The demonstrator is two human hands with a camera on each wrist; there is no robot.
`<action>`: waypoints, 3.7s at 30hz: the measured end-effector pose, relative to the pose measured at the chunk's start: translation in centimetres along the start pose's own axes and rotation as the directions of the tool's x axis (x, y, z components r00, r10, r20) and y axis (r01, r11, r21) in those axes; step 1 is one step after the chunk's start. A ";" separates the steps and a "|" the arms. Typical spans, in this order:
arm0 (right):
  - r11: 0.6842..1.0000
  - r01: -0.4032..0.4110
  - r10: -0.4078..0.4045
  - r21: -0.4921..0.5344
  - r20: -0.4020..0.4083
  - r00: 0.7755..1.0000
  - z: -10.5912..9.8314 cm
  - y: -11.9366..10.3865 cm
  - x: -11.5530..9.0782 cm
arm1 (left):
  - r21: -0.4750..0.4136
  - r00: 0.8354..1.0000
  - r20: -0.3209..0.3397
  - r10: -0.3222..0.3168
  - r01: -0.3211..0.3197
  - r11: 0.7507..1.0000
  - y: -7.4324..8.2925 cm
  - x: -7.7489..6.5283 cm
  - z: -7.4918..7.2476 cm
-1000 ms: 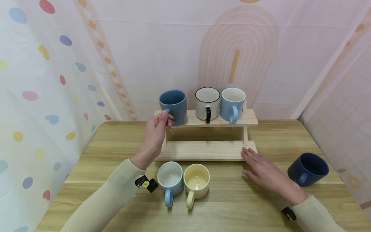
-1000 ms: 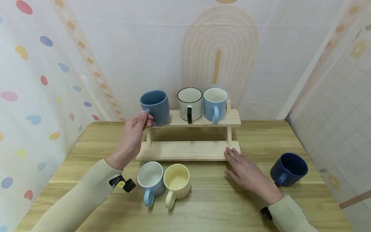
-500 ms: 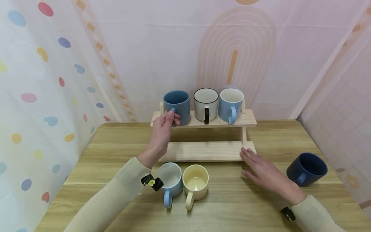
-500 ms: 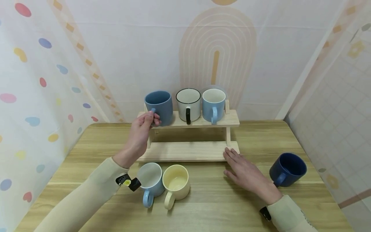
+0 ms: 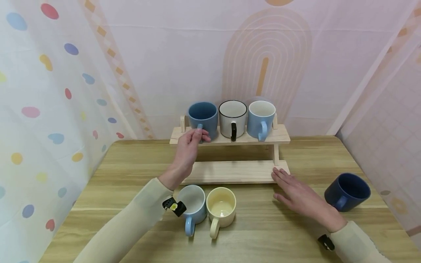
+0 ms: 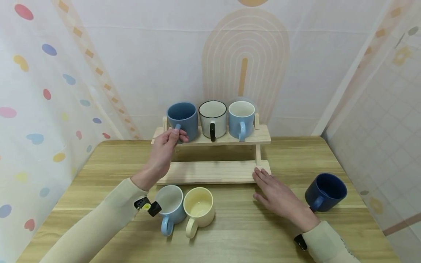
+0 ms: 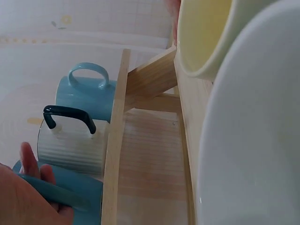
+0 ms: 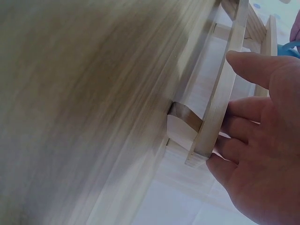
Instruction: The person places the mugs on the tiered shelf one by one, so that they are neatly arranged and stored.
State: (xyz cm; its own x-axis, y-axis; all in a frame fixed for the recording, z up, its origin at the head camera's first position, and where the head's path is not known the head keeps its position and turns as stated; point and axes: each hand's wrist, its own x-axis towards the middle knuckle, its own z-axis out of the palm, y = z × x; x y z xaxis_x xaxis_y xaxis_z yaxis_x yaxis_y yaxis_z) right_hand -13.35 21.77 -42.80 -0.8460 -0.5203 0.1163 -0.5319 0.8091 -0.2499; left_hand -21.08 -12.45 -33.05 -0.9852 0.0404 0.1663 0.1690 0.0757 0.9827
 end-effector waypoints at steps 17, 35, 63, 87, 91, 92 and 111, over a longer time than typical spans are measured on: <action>1.000 -0.011 0.011 0.001 0.018 1.000 -0.1 -0.1 -0.1 | 0.215 0.964 0.265 0.029 -0.088 0.973 0.2 0.6 -1.8; 1.000 -0.011 0.012 -0.008 0.032 0.999 0.0 -0.1 0.1 | 0.239 0.976 0.214 0.035 -0.087 0.967 0.0 1.4 -2.2; 1.000 -0.016 0.016 -0.001 0.044 0.999 -0.2 -0.3 0.0 | 0.333 0.969 0.211 0.129 -0.196 0.923 -1.1 -4.1 -6.6; 1.000 0.011 -0.010 -0.015 0.019 1.000 -0.3 -0.2 0.0 | 0.592 0.926 0.321 0.200 -0.361 0.721 -3.9 -10.8 -11.0; 1.000 0.011 -0.011 -0.013 0.023 1.000 -0.4 -0.2 -0.1 | 0.606 0.926 0.331 0.180 -0.355 0.712 -4.3 -11.8 -11.7; 1.000 0.010 -0.010 -0.013 0.025 1.000 -0.4 -0.2 -0.1 | 0.605 0.926 0.332 0.181 -0.357 0.712 -4.4 -12.0 -11.8; 1.000 0.008 -0.008 -0.006 0.034 0.999 -0.3 -0.1 0.0 | 0.489 0.945 0.318 -0.069 -0.101 0.867 -7.4 -16.0 -11.7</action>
State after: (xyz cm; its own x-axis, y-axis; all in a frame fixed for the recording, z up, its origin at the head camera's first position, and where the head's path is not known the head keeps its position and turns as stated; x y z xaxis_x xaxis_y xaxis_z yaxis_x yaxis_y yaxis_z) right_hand -13.27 21.77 -42.51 -0.8399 -0.5361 0.0852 -0.5393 0.8063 -0.2431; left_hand -6.85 -25.29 -42.04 -0.9345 0.3502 0.0632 0.2593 0.5485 0.7949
